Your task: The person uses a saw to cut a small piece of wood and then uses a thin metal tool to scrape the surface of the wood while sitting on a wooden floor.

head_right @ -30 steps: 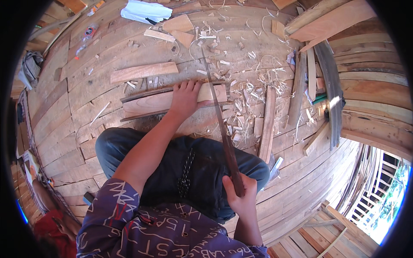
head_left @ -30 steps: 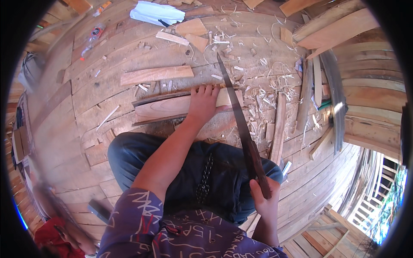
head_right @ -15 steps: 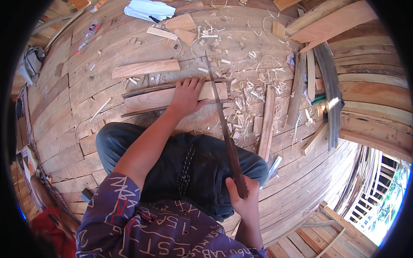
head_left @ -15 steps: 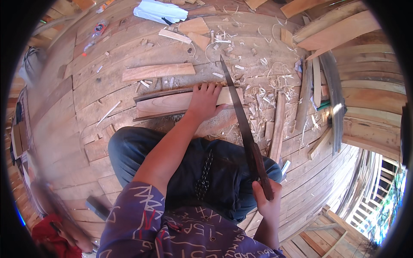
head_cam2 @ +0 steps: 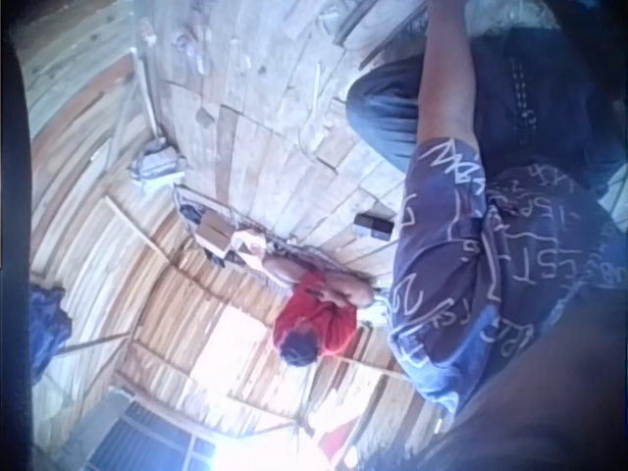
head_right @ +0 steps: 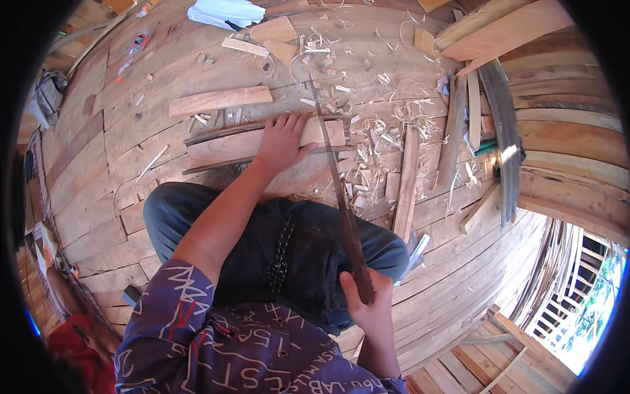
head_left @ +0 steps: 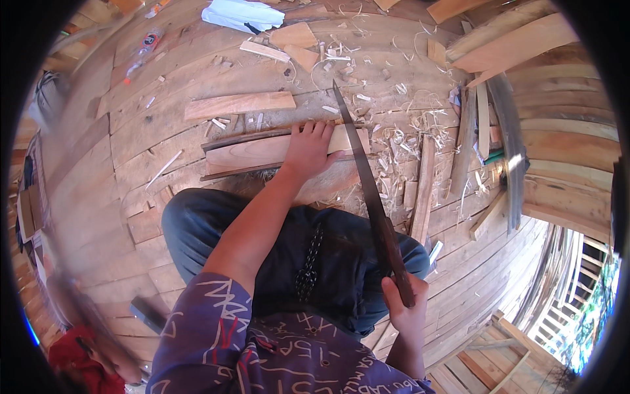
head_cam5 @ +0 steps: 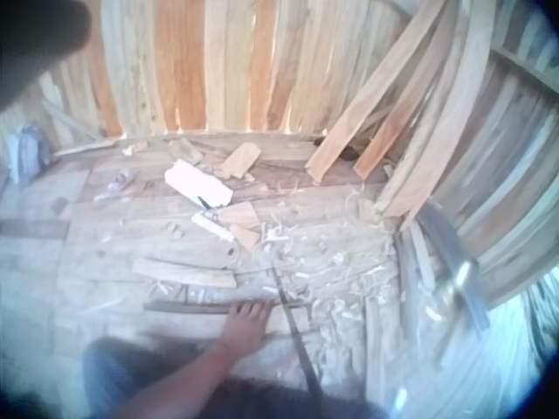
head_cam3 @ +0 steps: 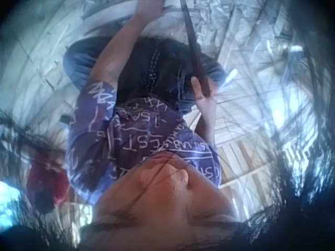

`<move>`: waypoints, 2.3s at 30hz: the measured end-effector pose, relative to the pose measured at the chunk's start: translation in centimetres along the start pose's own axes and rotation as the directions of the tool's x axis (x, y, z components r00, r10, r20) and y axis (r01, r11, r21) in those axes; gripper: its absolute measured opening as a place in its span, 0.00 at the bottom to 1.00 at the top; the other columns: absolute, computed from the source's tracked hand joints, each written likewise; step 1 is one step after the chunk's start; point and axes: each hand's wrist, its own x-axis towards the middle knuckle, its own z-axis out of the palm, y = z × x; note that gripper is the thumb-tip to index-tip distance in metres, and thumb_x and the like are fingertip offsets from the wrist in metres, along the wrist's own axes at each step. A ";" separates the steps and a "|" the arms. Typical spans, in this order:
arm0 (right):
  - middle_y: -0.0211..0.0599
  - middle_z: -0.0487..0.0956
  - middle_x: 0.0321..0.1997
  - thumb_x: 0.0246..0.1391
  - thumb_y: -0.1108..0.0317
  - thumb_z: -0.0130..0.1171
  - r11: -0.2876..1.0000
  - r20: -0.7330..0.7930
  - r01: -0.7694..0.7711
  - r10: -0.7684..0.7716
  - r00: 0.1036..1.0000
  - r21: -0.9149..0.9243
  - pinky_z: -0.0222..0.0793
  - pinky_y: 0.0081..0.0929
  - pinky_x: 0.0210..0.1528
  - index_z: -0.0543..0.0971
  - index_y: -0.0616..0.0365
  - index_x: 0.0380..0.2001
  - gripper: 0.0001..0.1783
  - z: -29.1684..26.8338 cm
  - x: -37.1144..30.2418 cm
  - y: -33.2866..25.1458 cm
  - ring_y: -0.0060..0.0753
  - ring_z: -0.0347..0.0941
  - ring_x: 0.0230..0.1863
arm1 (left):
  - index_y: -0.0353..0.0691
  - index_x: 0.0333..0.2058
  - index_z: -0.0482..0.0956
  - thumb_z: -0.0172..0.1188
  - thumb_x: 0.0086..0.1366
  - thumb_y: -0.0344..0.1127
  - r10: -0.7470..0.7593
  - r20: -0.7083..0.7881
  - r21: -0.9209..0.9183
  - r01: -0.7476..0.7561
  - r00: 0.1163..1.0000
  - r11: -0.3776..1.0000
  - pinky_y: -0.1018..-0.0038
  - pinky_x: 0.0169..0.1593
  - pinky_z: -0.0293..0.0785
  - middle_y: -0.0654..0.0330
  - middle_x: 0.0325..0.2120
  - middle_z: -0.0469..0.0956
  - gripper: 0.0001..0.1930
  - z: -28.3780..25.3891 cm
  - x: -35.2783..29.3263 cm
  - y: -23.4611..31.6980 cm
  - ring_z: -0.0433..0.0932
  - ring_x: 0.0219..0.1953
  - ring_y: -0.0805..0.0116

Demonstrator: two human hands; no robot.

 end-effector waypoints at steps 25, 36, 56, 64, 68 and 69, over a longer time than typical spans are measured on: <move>0.24 0.64 0.11 0.57 0.64 0.65 0.997 -0.041 -0.037 0.034 0.999 -0.074 0.46 0.23 0.19 0.69 0.62 0.16 0.21 -0.4 -2.5 -3.0 0.14 0.55 0.16 | 0.38 0.60 0.68 0.54 0.63 0.62 -0.047 0.021 -0.014 0.047 0.999 0.999 0.54 0.55 0.63 0.56 0.47 0.74 0.37 0.2 0.3 -0.3 0.71 0.53 0.59; 0.26 0.63 0.11 0.54 0.67 0.67 0.989 -0.072 -0.147 0.146 0.987 -0.006 0.46 0.25 0.19 0.68 0.61 0.15 0.21 -2.6 -5.3 -3.7 0.16 0.54 0.15 | 0.38 0.58 0.70 0.54 0.63 0.61 -0.036 -0.017 -0.009 0.035 0.999 0.999 0.55 0.54 0.64 0.57 0.46 0.75 0.35 0.1 0.2 -0.2 0.73 0.51 0.59; 0.29 0.65 0.10 0.53 0.62 0.67 0.983 -0.113 -0.132 0.118 0.987 -0.124 0.49 0.26 0.19 0.73 0.64 0.17 0.20 -3.4 -5.9 -4.6 0.21 0.57 0.14 | 0.38 0.57 0.70 0.54 0.63 0.61 -0.071 -0.042 -0.061 0.068 0.997 0.996 0.55 0.51 0.65 0.56 0.47 0.75 0.34 1.0 0.2 -1.0 0.74 0.50 0.57; 0.30 0.67 0.11 0.51 0.57 0.68 0.981 -0.060 -0.166 0.161 0.985 -0.098 0.51 0.26 0.20 0.74 0.64 0.18 0.22 -6.5 -7.6 -4.9 0.21 0.60 0.14 | 0.39 0.57 0.71 0.54 0.63 0.61 -0.031 -0.039 -0.026 0.030 0.999 0.999 0.52 0.55 0.64 0.56 0.46 0.76 0.34 0.7 0.3 -0.5 0.74 0.51 0.58; 0.27 0.64 0.10 0.52 0.60 0.68 0.987 -0.079 -0.153 0.148 0.986 -0.054 0.48 0.26 0.19 0.71 0.63 0.17 0.21 -3.7 -4.5 -3.6 0.18 0.56 0.15 | 0.40 0.56 0.71 0.54 0.63 0.61 -0.060 -0.090 -0.058 0.055 0.994 0.997 0.52 0.54 0.64 0.57 0.46 0.76 0.33 1.7 0.2 -1.0 0.74 0.50 0.58; 0.26 0.63 0.10 0.52 0.61 0.68 0.987 -0.093 -0.156 0.152 0.984 -0.040 0.48 0.26 0.19 0.71 0.62 0.17 0.21 -3.2 -4.1 -3.5 0.17 0.55 0.15 | 0.39 0.56 0.71 0.54 0.63 0.61 -0.063 -0.058 -0.056 0.059 0.996 0.997 0.54 0.54 0.64 0.56 0.46 0.76 0.33 1.3 0.2 -1.0 0.74 0.51 0.58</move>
